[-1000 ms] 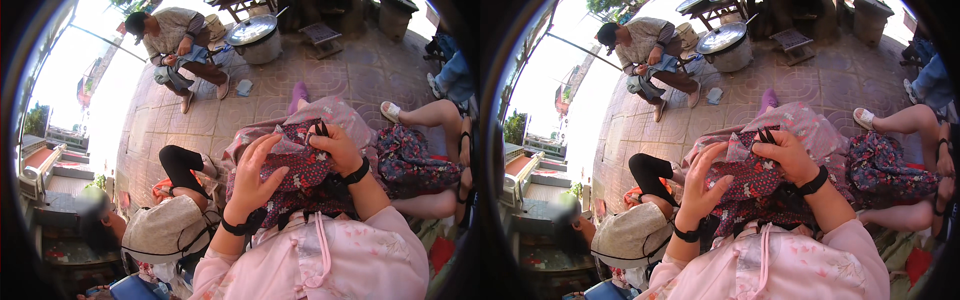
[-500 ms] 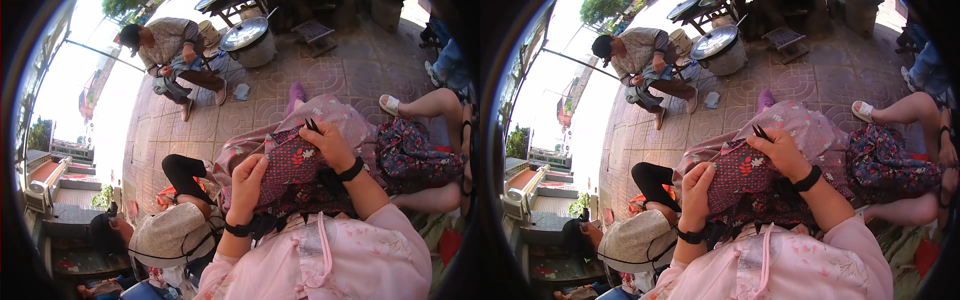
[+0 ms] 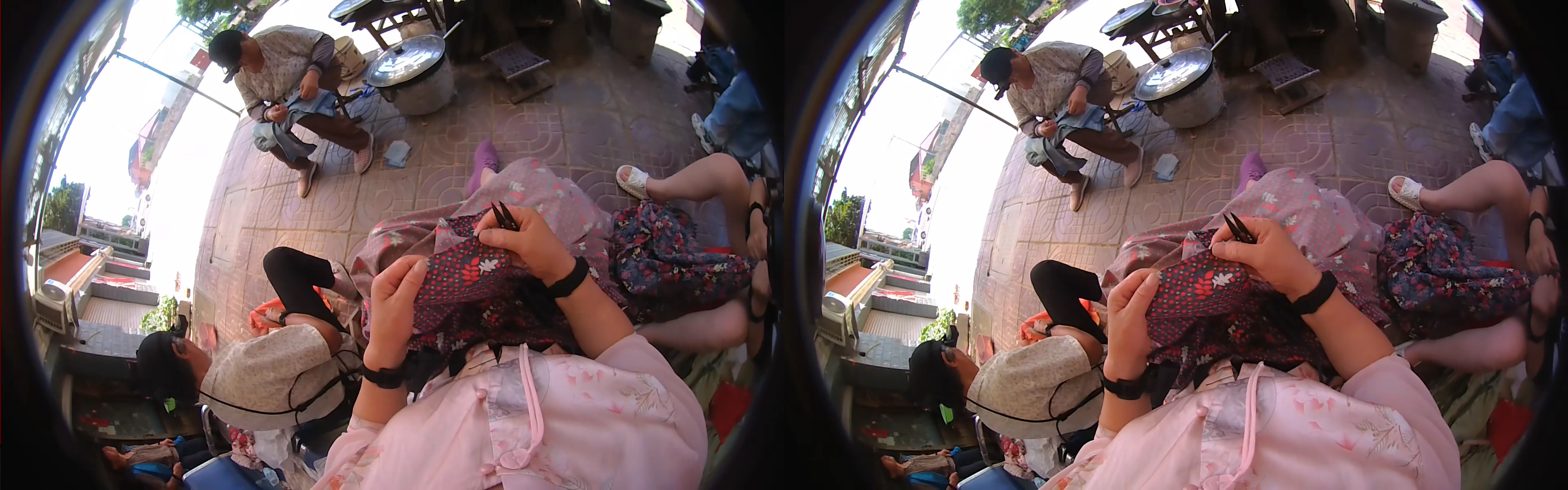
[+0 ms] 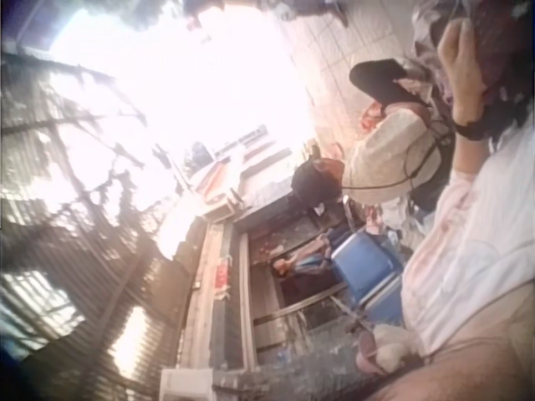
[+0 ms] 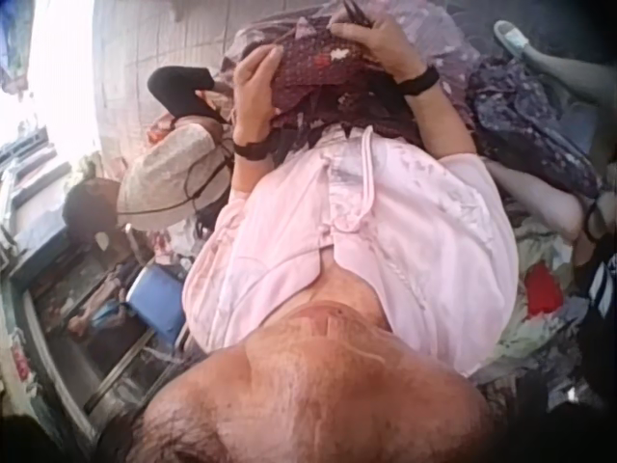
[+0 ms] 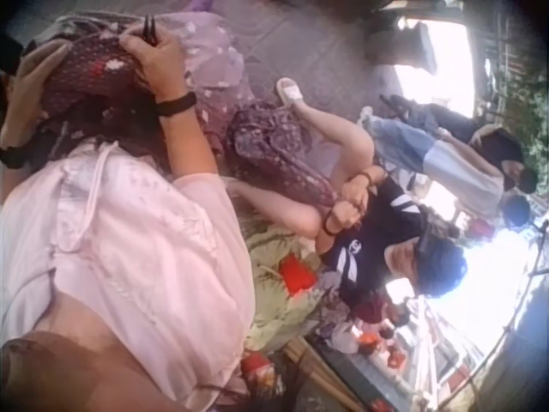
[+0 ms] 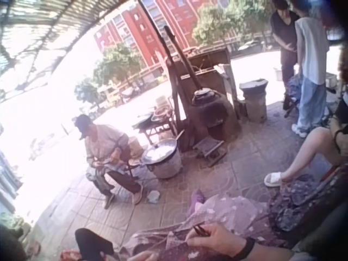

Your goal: Sewing a piece of patterned fabric by hand using a needle and thread.

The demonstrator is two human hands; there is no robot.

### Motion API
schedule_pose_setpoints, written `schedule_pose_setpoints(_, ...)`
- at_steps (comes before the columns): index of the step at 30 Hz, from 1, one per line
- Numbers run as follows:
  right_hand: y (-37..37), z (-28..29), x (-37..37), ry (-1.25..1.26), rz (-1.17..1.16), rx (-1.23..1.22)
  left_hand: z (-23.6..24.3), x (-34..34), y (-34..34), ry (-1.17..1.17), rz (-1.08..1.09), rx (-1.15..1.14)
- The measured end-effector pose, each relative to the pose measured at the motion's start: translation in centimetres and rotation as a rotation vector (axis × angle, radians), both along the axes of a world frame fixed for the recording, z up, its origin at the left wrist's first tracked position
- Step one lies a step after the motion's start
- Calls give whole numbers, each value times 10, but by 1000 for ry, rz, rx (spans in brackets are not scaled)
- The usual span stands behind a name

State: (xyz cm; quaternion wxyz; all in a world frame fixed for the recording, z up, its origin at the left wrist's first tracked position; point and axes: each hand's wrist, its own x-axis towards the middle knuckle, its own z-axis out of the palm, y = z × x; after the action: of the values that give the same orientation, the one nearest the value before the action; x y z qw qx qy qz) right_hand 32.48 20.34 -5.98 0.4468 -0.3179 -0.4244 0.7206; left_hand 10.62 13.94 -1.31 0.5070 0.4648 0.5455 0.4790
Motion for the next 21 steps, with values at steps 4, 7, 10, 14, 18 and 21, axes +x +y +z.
schedule_pose_setpoints(4,-6,-1,-3,-78,-38,48,-5,-11,-11,0,-29,-26)
schedule_pose_setpoints(7,-12,17,-7,-129,36,34,9,-12,-19,213,-249,-40)
schedule_pose_setpoints(10,-19,28,-17,-191,91,183,13,-2,-19,535,-306,386)
schedule_pose_setpoints(14,-36,43,-22,-251,277,337,16,14,-29,311,-215,231)
schedule_pose_setpoints(18,-47,32,-12,-273,220,270,12,13,-41,189,-176,69)
schedule_pose_setpoints(21,-59,33,1,-274,8,311,5,14,-50,166,-93,113)
